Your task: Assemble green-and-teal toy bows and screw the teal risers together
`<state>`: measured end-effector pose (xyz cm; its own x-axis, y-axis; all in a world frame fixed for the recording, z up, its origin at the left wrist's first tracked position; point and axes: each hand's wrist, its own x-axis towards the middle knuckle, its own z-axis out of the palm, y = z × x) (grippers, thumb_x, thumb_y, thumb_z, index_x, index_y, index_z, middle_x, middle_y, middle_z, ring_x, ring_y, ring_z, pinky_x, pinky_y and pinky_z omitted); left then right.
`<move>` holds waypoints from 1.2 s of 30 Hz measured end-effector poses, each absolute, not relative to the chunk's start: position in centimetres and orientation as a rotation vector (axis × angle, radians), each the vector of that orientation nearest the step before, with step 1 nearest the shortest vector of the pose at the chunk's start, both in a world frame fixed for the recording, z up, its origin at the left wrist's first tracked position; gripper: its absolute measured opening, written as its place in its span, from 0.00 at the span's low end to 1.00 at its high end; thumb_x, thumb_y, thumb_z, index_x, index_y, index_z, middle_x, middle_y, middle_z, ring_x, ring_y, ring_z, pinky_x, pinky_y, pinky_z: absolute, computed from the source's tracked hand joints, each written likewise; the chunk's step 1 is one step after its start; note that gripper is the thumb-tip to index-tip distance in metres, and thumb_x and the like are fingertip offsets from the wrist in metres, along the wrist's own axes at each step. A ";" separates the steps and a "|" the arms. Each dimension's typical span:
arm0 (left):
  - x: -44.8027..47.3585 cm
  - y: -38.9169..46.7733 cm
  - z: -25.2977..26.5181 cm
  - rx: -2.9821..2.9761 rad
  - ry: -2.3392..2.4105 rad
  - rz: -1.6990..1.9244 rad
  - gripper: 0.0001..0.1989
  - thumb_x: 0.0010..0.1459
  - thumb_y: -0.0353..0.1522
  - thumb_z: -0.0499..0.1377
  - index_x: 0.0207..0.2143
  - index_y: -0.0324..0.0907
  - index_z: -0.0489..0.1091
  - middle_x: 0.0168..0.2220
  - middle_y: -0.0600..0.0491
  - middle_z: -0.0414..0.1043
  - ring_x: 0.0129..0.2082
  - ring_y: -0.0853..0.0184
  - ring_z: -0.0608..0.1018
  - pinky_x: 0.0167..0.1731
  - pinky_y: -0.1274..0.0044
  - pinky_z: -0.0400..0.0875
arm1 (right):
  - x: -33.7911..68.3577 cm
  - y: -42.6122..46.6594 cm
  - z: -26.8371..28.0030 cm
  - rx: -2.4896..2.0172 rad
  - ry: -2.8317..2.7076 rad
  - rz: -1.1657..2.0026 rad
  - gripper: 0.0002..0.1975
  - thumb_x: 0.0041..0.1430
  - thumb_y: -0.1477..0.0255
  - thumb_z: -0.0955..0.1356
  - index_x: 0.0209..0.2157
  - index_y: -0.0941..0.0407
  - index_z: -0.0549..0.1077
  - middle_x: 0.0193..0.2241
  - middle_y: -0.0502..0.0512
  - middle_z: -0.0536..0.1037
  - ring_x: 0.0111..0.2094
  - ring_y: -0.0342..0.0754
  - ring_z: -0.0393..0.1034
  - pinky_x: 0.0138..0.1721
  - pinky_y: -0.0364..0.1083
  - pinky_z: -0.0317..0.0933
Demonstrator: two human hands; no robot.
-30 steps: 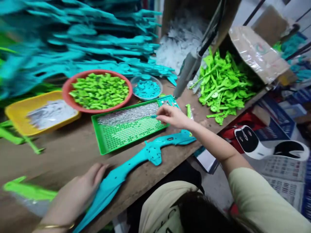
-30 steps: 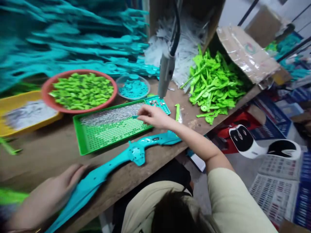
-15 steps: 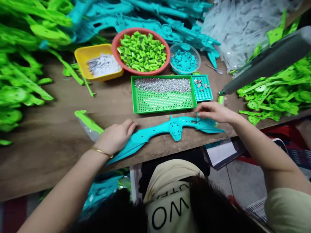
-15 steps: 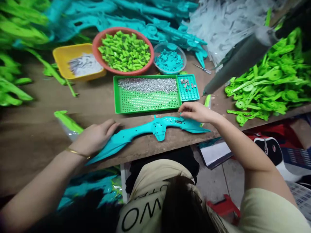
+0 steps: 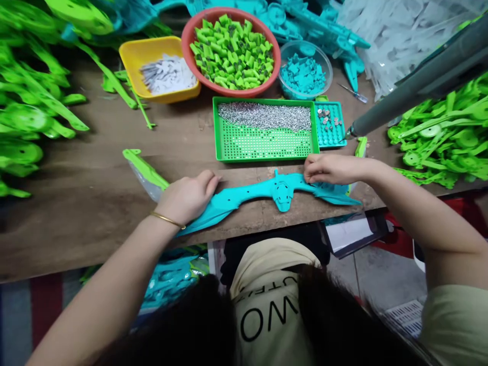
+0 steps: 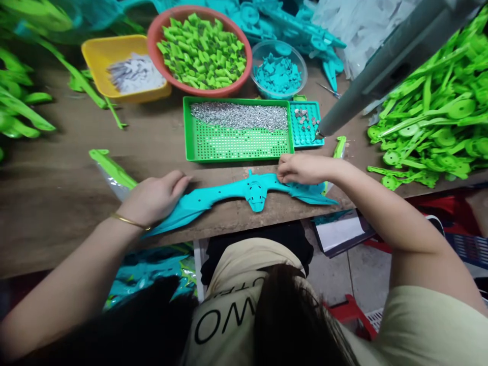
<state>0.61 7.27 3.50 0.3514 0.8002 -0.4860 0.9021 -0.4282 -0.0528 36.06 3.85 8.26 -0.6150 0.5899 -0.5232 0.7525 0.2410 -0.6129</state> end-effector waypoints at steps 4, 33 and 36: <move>0.8 6.9 3.6 2.392 1.609 -0.636 0.26 0.68 0.43 0.36 0.46 0.41 0.69 0.33 0.42 0.77 0.34 0.51 0.79 0.29 0.72 0.62 | 35.9 3.5 8.4 1.214 2.328 -1.336 0.14 0.64 0.64 0.61 0.36 0.55 0.73 0.38 0.56 0.66 0.38 0.46 0.65 0.45 0.49 0.61; 2.2 5.0 3.6 2.386 1.535 -0.345 0.18 0.67 0.41 0.44 0.38 0.41 0.69 0.33 0.47 0.77 0.35 0.57 0.79 0.31 0.73 0.63 | 41.1 0.9 11.6 3.162 2.625 0.408 0.29 0.55 0.50 0.67 0.54 0.51 0.65 0.50 0.59 0.71 0.48 0.54 0.70 0.44 0.52 0.66; 4.3 3.5 3.4 2.322 1.576 -0.178 0.17 0.67 0.41 0.46 0.37 0.42 0.69 0.32 0.47 0.76 0.33 0.57 0.78 0.31 0.72 0.64 | 41.2 4.3 12.1 3.206 2.785 0.136 0.27 0.56 0.53 0.68 0.53 0.51 0.64 0.49 0.58 0.73 0.49 0.53 0.71 0.48 0.51 0.66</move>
